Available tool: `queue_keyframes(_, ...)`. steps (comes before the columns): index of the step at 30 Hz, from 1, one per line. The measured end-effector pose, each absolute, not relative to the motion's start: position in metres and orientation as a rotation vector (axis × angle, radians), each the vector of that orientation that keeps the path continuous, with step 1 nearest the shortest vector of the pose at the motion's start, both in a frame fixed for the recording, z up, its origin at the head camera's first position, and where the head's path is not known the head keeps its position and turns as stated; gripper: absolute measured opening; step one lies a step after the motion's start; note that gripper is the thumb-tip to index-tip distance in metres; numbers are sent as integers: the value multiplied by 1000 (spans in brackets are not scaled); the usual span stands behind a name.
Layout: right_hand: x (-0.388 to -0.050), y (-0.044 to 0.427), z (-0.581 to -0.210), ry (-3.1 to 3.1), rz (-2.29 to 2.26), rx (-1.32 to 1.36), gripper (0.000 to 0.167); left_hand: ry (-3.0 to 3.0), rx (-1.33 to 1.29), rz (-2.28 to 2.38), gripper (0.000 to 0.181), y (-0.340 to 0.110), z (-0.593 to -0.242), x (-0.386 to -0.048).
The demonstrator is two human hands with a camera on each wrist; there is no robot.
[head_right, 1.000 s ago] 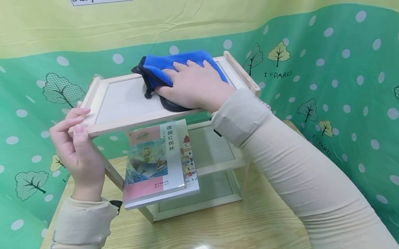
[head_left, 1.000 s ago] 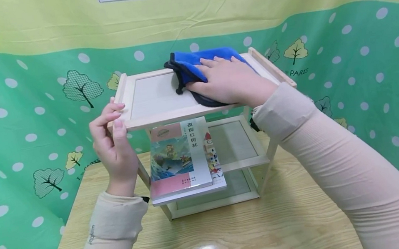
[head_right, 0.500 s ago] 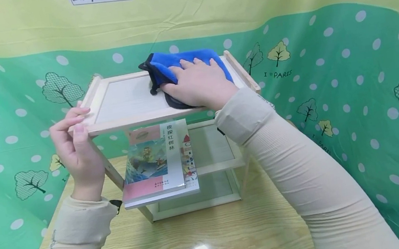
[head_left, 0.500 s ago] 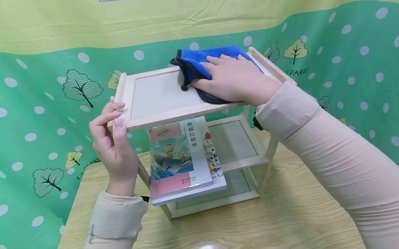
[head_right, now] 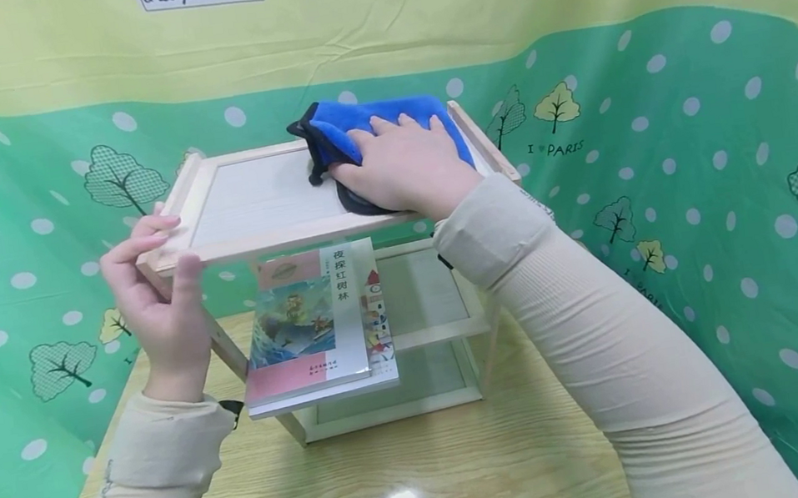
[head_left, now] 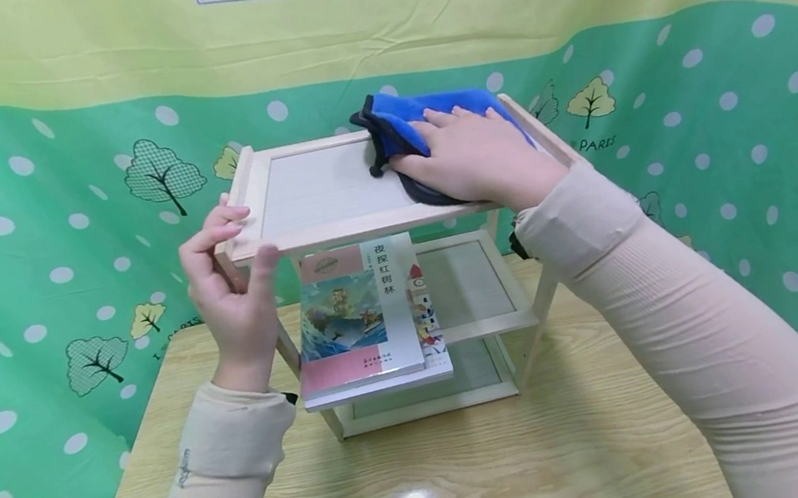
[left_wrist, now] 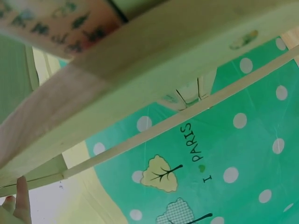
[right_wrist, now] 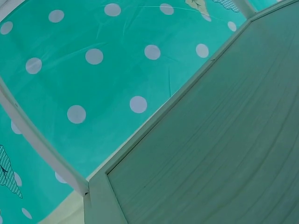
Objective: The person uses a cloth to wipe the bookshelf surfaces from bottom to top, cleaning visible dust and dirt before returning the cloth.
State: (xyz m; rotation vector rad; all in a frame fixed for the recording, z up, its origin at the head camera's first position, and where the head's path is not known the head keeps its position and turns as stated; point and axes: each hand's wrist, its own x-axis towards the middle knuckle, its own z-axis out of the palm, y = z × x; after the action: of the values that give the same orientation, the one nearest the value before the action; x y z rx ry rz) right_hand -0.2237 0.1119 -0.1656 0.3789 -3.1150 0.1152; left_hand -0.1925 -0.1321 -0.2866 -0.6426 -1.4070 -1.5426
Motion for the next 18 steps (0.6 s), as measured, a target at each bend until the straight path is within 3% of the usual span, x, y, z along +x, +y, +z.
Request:
queue_keyframes(2,-224,112,-165,-3104,120,377,75,-1422,-631,-1537,69,-132,-287,-192)
queue_keyframes(4,-223,112,-165,-3090,125,380,74,-1432,-621,-1524,73,-132,-287,-192)
queue_keyframes(14,-222,117,-164,-3023,193,388,65,-1471,-593,-1470,74,-131,-285,-191)
queue_keyframes(18,-220,117,-164,-3007,219,285,51,-1471,-582,-1452,73,-130,-286,-192)
